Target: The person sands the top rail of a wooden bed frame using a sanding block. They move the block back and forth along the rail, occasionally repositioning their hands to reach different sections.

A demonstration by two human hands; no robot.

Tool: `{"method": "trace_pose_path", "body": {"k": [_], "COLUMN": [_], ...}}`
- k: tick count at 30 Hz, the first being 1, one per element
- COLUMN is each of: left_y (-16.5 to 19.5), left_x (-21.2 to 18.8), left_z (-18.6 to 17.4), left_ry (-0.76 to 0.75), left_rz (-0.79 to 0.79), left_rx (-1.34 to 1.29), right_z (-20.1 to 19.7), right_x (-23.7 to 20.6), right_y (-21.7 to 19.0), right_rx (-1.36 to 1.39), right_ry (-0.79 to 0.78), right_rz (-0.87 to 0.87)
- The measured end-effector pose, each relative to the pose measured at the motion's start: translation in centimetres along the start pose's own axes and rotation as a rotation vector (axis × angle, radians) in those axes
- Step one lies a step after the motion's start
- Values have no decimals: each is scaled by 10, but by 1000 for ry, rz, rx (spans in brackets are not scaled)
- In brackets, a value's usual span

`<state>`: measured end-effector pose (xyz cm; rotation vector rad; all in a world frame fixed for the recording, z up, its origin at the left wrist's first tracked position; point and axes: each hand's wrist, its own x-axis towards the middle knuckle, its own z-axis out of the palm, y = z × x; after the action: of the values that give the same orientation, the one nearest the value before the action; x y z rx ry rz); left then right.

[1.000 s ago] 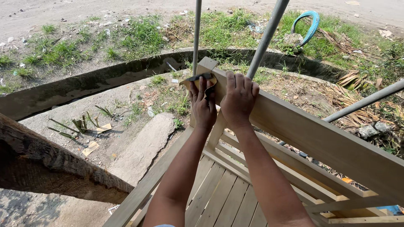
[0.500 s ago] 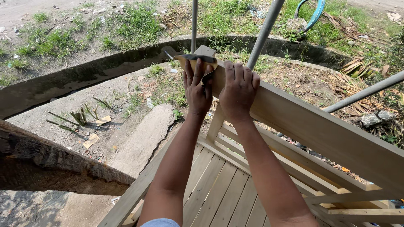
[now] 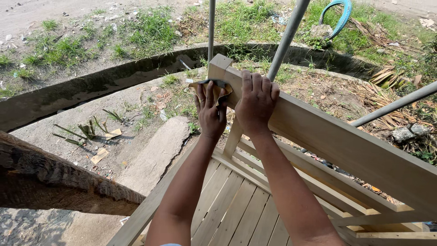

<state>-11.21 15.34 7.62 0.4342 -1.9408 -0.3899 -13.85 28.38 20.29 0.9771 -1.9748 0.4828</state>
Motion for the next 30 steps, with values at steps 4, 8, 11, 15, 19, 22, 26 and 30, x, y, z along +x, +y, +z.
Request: {"method": "trace_pose_path", "body": {"k": [4,8,11,15,19,22,26,30], "left_y": [0,0,-1,-2,-2,-3,-6,-12], "left_x": [-4,-3,1,-2,-2,6,16,6], "left_z": [-3,-1,4,8,6,6,10,16], "left_ry": [37,-67,5,47,-43,44,129,35], "left_rz": [15,-67,-76,-20,-130,-131,-97,-247], "left_rx": [-89,4,-49,-120,-3,-95,-249,-159], "right_z": [-1,0,1,0,0,1,1,0], "right_x": [0,1,2,0,1,2,2,4], "right_y": [0,1,0,-1,-1,0,-1,-3], "right_rx": [15,32,28,16,1,16,21,46], "right_ry": [-25,-9,-8,-10,-11,1,-7,9], "right_rz": [2,-5,10,-3,-2,-3,9,9]}}
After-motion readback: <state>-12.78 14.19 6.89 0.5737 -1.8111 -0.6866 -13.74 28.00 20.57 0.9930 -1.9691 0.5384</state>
